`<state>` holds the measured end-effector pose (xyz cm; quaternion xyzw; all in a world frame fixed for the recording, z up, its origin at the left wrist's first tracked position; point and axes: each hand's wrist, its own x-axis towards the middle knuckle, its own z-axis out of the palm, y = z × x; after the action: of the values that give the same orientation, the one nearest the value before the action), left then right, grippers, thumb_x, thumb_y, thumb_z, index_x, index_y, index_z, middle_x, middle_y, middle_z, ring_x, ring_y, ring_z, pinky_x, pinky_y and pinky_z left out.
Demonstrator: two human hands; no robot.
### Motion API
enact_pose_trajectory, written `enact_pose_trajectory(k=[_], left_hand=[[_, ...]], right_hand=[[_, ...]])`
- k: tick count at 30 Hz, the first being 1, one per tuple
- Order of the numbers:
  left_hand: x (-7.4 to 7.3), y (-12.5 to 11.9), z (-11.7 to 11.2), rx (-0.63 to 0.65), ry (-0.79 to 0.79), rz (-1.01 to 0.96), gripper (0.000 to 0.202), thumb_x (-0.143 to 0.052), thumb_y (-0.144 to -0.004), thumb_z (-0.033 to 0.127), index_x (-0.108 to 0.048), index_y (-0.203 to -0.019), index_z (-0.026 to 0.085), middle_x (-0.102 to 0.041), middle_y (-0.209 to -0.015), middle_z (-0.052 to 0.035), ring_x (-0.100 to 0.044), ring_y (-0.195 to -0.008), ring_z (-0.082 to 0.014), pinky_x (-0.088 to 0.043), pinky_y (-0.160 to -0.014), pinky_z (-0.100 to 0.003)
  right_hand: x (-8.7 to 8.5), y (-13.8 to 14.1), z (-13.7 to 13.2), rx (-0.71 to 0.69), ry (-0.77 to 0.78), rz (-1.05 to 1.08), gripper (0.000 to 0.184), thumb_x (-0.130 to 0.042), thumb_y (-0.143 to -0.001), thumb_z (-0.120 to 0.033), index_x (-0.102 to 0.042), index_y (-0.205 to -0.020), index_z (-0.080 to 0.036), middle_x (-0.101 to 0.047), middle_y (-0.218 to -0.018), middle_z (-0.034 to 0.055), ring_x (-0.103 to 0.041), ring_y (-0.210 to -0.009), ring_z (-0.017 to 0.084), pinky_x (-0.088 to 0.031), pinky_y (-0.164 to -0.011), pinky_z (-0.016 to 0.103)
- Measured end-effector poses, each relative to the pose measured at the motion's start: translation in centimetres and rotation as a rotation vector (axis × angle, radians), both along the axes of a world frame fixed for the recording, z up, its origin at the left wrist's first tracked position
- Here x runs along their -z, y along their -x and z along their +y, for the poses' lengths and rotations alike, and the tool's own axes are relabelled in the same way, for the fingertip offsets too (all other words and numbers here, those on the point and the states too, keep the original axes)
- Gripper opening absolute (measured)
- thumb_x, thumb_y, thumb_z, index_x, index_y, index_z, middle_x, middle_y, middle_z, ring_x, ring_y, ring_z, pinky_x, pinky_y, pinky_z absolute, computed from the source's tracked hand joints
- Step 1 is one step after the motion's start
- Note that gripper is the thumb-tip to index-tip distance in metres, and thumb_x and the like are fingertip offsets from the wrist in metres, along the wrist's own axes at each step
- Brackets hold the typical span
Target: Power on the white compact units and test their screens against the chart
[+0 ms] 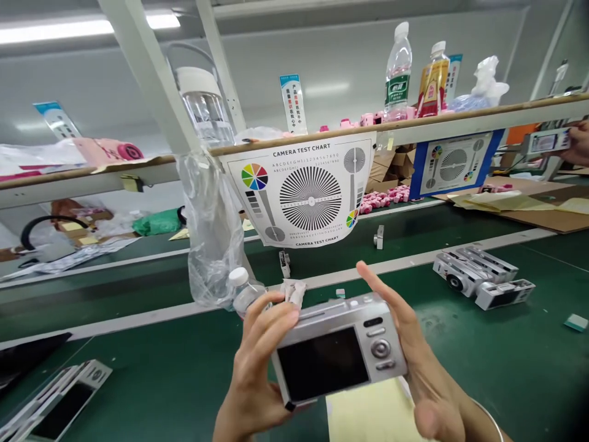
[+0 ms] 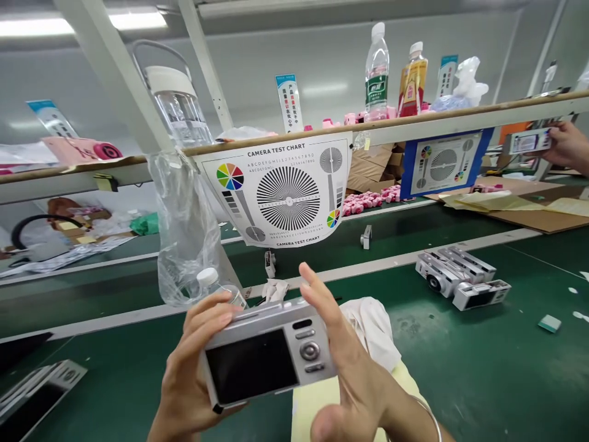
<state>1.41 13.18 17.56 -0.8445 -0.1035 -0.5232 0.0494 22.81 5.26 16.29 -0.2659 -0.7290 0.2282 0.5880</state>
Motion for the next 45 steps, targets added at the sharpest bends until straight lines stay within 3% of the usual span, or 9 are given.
enact_pose_trajectory(k=[3, 7, 11, 21, 27, 34, 40, 45], left_hand=[[0.1, 0.1, -0.4, -0.116, -0.157, 0.043, 0.05, -0.069, -0.077, 0.019, -0.051, -0.124, 0.019, -0.066, -0.111, -0.0122, -0.053, -0.119, -0.0299, -0.049, -0.097, -0.047], [0.2, -0.3, -1.2, -0.179, -0.229, 0.055, 0.04, -0.064, -0.075, 0.003, -0.056, -0.112, 0.016, -0.066, -0.117, -0.0136, -0.051, -0.122, -0.0297, -0.046, -0.101, -0.05], [0.1, -0.4, -1.3, -0.181, -0.232, 0.084, 0.037, -0.063, -0.076, 0.005, -0.057, -0.111, 0.014, -0.065, -0.12, -0.0152, -0.05, -0.122, -0.0299, -0.046, -0.101, -0.049], [-0.1, -0.3, -1.7, -0.159, -0.159, 0.123, 0.044, -0.064, -0.074, 0.014, -0.049, -0.116, 0.019, -0.058, -0.127, -0.0178, -0.049, -0.122, -0.0327, -0.048, -0.095, -0.05], [-0.3, -0.2, -1.9, -0.148, -0.165, 0.149, 0.038, -0.061, -0.076, 0.02, -0.048, -0.112, 0.019, -0.055, -0.126, -0.0178, -0.049, -0.12, -0.0331, -0.046, -0.094, -0.052], [-0.4, -0.1, -2.0, -0.079, -0.111, 0.163, 0.048, -0.06, -0.08, 0.025, -0.041, -0.124, 0.017, -0.053, -0.126, -0.0204, -0.047, -0.122, -0.0345, -0.045, -0.096, -0.053], [-0.3, 0.1, -2.1, -0.068, -0.065, 0.177, 0.054, -0.063, -0.081, 0.032, -0.04, -0.128, 0.018, -0.054, -0.125, -0.0198, -0.048, -0.121, -0.034, -0.046, -0.096, -0.053], [-0.4, 0.1, -2.1, -0.044, -0.05, 0.169, 0.052, -0.062, -0.082, 0.03, -0.041, -0.127, 0.016, -0.053, -0.125, -0.0195, -0.047, -0.122, -0.0334, -0.045, -0.097, -0.051]], right_hand=[[0.7, 0.0, 0.6, 0.058, -0.04, 0.099, 0.067, -0.044, -0.085, -0.07, -0.033, -0.145, -0.041, -0.045, -0.139, 0.0045, -0.056, -0.115, 0.03, -0.05, -0.093, 0.044], [1.0, -0.2, 1.1, 0.146, -0.186, 0.126, 0.057, -0.041, -0.087, -0.07, -0.049, -0.133, -0.038, -0.056, -0.116, 0.0034, -0.054, -0.107, 0.026, -0.049, -0.09, 0.04], [0.6, -0.3, 0.8, 0.164, -0.153, 0.082, 0.058, -0.041, -0.084, -0.074, -0.058, -0.123, -0.034, -0.059, -0.105, 0.0044, -0.058, -0.094, 0.025, -0.05, -0.077, 0.036], [1.2, -0.1, 0.0, 0.213, -0.168, 0.148, 0.059, -0.047, -0.08, -0.075, -0.062, -0.119, -0.033, -0.06, -0.102, 0.0062, -0.059, -0.087, 0.027, -0.05, -0.073, 0.041], [1.1, 0.0, -0.2, 0.22, -0.187, 0.157, 0.061, -0.037, -0.085, -0.075, -0.064, -0.117, -0.031, -0.061, -0.098, 0.0072, -0.06, -0.084, 0.026, -0.051, -0.073, 0.041], [0.7, 0.1, -0.6, 0.208, -0.12, 0.165, 0.058, -0.042, -0.084, -0.073, -0.066, -0.114, -0.03, -0.061, -0.096, 0.0065, -0.059, -0.085, 0.027, -0.05, -0.074, 0.04], [0.8, 0.2, -0.8, 0.153, -0.012, 0.166, 0.055, -0.041, -0.084, -0.074, -0.063, -0.118, -0.036, -0.059, -0.104, 0.0022, -0.054, -0.096, 0.025, -0.046, -0.084, 0.037], [0.6, 0.3, -0.7, 0.235, -0.105, 0.128, 0.056, -0.027, -0.093, -0.066, -0.064, -0.116, -0.03, -0.062, -0.102, 0.0041, -0.058, -0.093, 0.023, -0.05, -0.081, 0.037]])
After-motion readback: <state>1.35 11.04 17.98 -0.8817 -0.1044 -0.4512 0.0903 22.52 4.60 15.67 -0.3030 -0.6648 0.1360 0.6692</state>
